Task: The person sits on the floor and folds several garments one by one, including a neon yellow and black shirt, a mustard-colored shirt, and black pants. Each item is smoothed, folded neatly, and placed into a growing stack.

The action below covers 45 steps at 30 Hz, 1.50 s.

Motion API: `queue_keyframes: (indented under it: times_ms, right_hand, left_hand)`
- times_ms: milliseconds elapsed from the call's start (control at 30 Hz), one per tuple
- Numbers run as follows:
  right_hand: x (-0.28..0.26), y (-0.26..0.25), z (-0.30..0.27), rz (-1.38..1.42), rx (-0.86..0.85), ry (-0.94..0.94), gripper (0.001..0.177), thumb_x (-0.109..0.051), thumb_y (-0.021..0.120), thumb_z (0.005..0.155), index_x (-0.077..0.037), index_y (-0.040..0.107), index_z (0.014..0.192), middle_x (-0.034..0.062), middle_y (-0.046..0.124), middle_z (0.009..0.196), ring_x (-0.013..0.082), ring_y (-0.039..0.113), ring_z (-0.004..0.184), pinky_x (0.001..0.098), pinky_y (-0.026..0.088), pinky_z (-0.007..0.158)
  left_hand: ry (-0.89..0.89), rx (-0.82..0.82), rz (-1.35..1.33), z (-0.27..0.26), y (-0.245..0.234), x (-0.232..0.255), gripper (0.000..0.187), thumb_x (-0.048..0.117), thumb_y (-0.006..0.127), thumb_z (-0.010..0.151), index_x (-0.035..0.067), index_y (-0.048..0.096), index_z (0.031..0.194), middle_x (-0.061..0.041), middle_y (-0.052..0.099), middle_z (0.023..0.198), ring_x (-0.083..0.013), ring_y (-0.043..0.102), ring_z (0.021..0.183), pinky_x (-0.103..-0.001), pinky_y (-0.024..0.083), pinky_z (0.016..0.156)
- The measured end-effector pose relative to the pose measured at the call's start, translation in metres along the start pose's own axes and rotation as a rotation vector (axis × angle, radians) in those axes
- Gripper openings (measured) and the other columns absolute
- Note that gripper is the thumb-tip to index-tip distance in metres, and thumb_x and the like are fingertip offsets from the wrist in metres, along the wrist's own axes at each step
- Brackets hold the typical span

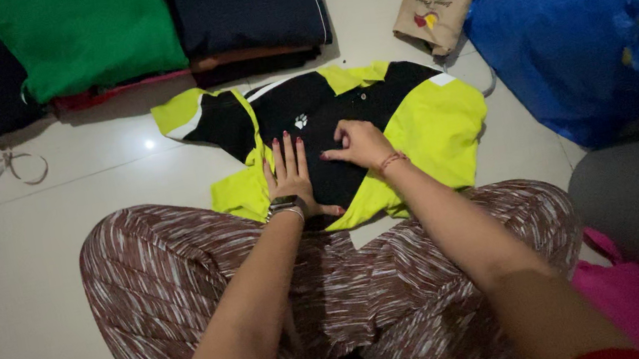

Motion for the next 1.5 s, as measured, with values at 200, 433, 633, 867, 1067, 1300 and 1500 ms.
queue_keyframes:
  times_ms: [200, 433, 633, 867, 1067, 1300, 1500]
  right_hand:
    - [0.004, -0.009, 0.006, 0.063, 0.151, 0.029, 0.031, -0.034, 0.083, 0.084, -0.007, 0.069, 0.089, 0.0145, 0.071, 0.074, 0.0296, 0.072, 0.071, 0.0411, 0.058, 0.069]
    - [0.001, -0.021, 0.006, 0.004, 0.253, 0.003, 0.029, -0.035, 0.080, 0.094, -0.008, 0.068, 0.094, 0.0140, 0.071, 0.080, 0.0335, 0.071, 0.080, 0.0431, 0.057, 0.071]
    - [-0.004, -0.003, 0.009, -0.035, 0.093, -0.075, 0.051, -0.040, 0.094, 0.069, -0.003, 0.063, 0.086, 0.0154, 0.068, 0.071, 0.0313, 0.069, 0.069, 0.0405, 0.056, 0.065]
    - [0.010, -0.003, 0.013, 0.079, 0.061, 0.036, 0.050, -0.039, 0.095, 0.068, -0.004, 0.062, 0.084, 0.0117, 0.067, 0.067, 0.0237, 0.069, 0.063, 0.0359, 0.056, 0.065]
    - [0.006, -0.007, 0.011, 0.112, 0.064, 0.034, 0.039, -0.034, 0.088, 0.077, -0.006, 0.063, 0.089, 0.0096, 0.068, 0.070, 0.0220, 0.070, 0.064, 0.0339, 0.057, 0.067]
    - [0.009, 0.001, 0.013, 0.086, 0.009, 0.038, 0.042, -0.030, 0.091, 0.074, -0.004, 0.062, 0.089, 0.0108, 0.068, 0.070, 0.0234, 0.069, 0.064, 0.0350, 0.056, 0.066]
    - [0.010, 0.004, 0.014, 0.107, -0.030, -0.004, 0.043, -0.029, 0.093, 0.072, -0.006, 0.065, 0.094, 0.0093, 0.069, 0.074, 0.0230, 0.070, 0.069, 0.0350, 0.056, 0.068]
  left_hand:
    - [0.006, 0.010, -0.029, 0.001, -0.001, -0.001, 0.177, 0.088, 0.082, 0.037, 0.006, -0.011, 0.163, -0.018, -0.020, 0.170, -0.0358, -0.019, 0.156, -0.057, -0.004, 0.124]
    - [-0.003, -0.053, 0.026, 0.004, 0.004, 0.000, 0.178, 0.090, 0.081, 0.037, 0.006, -0.013, 0.162, -0.019, -0.022, 0.169, -0.0364, -0.021, 0.156, -0.058, -0.005, 0.123]
    - [0.006, -0.048, -0.007, 0.003, 0.007, 0.000, 0.178, 0.089, 0.082, 0.038, 0.005, -0.013, 0.162, -0.019, -0.022, 0.169, -0.0366, -0.021, 0.156, -0.058, -0.005, 0.123]
    - [0.007, -0.008, -0.005, 0.004, 0.003, -0.001, 0.177, 0.089, 0.082, 0.037, 0.005, -0.012, 0.162, -0.019, -0.020, 0.170, -0.0367, -0.019, 0.156, -0.058, -0.006, 0.123]
    - [0.009, -0.009, -0.026, 0.002, 0.002, -0.002, 0.178, 0.088, 0.082, 0.036, 0.006, -0.011, 0.162, -0.018, -0.019, 0.170, -0.0368, -0.020, 0.156, -0.057, -0.006, 0.123]
    - [0.011, -0.026, -0.021, 0.003, 0.004, 0.000, 0.179, 0.090, 0.082, 0.035, 0.007, -0.013, 0.162, -0.017, -0.021, 0.169, -0.0361, -0.021, 0.155, -0.057, -0.007, 0.123]
    - [0.003, -0.039, 0.013, 0.004, 0.005, -0.001, 0.177, 0.090, 0.081, 0.038, 0.006, -0.012, 0.162, -0.019, -0.021, 0.169, -0.0367, -0.021, 0.156, -0.057, -0.006, 0.124]
Point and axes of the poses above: each hand's wrist, its own z-axis towards the middle knuckle, its own y-axis out of the palm, x = y × z, the point moved 10 cm from there along z, towards the middle knuckle
